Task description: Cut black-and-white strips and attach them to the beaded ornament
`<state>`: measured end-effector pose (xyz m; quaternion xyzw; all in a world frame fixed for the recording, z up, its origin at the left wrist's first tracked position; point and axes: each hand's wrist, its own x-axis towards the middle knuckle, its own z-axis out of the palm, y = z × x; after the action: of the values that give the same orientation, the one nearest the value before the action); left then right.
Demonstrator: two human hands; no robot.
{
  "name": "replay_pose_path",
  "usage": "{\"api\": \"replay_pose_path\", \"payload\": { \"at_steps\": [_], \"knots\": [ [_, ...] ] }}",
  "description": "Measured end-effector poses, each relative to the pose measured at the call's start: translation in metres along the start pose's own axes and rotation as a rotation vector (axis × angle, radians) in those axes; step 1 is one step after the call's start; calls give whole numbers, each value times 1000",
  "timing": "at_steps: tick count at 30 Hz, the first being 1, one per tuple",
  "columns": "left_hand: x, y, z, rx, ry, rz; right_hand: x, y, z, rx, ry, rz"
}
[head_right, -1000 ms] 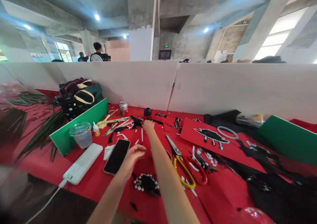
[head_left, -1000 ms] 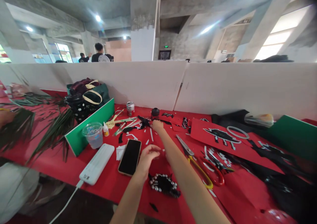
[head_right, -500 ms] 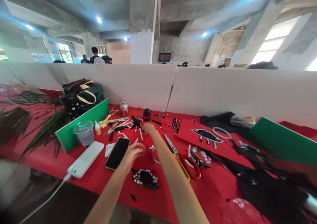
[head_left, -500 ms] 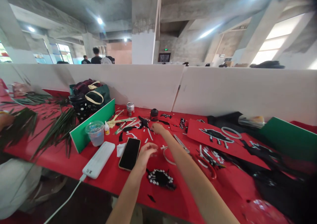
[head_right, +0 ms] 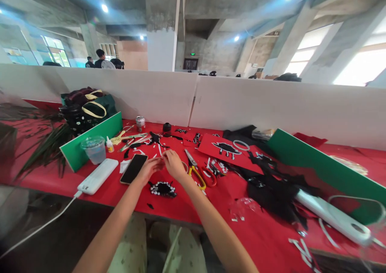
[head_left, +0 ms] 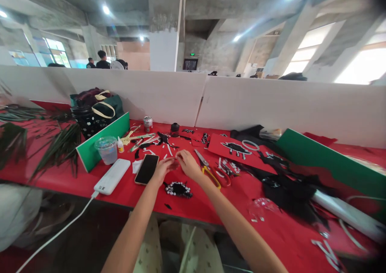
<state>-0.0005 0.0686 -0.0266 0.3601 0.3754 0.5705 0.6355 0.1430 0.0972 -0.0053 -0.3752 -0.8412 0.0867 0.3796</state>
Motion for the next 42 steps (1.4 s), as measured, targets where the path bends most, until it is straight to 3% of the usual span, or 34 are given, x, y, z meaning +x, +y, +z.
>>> {"api": "replay_pose_path", "payload": {
  "at_steps": [7,32,42],
  "knots": [
    [-3,1,-3,82,-6,139,-25,-7,18,43,105,-36],
    [-5,0,-9,62,-141,71,-31,-3,12,-10,121,-6],
    [-8,4,-6,88,-53,96,-33,-5,6,-2,114,24]
  ]
}}
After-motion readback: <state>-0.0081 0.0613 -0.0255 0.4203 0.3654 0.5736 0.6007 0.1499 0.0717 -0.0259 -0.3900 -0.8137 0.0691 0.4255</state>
